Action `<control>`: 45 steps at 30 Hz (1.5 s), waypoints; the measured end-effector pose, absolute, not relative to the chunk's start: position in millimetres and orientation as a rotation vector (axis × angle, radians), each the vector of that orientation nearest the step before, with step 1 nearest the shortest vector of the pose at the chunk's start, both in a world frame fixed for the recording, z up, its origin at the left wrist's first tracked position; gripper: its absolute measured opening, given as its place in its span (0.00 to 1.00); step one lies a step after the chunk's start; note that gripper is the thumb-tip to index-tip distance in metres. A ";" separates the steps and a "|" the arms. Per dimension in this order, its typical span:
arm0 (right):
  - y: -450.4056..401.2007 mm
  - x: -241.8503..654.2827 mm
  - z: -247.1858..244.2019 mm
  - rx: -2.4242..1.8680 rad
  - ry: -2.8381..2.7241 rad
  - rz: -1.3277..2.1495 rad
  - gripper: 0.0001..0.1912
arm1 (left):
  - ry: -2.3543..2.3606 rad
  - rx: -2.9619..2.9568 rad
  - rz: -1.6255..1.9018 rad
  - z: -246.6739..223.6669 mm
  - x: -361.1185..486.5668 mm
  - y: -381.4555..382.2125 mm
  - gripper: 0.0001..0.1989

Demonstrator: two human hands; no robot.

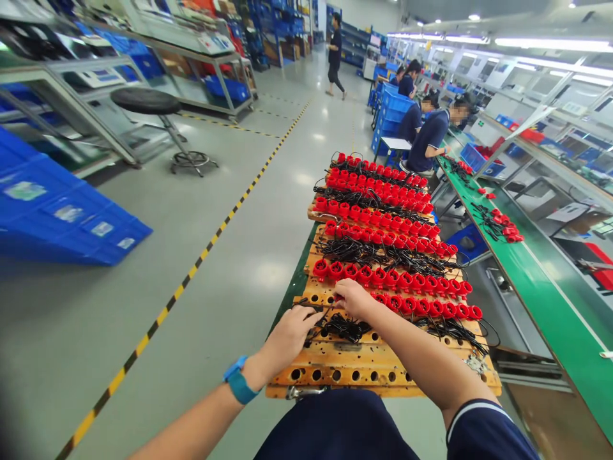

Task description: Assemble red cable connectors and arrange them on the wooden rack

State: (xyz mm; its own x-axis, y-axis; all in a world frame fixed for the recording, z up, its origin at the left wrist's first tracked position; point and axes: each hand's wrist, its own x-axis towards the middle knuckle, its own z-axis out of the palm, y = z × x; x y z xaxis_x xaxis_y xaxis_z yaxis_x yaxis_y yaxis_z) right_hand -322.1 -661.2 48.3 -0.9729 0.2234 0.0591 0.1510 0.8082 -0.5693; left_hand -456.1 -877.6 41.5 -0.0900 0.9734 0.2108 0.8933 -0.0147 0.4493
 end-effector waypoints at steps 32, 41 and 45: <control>-663.6 -291.5 54.3 -0.217 -3.262 0.469 0.38 | 2.130 2.101 0.511 -5.7 -435.0 -863.6 0.26; -720.8 -155.7 51.1 -0.904 -2.470 0.731 0.18 | 2.045 2.122 0.432 -15.2 -455.5 -866.4 0.10; -785.7 -59.5 9.3 -1.337 -2.122 0.819 0.16 | 2.065 2.058 0.559 -38.0 -465.7 -866.2 0.12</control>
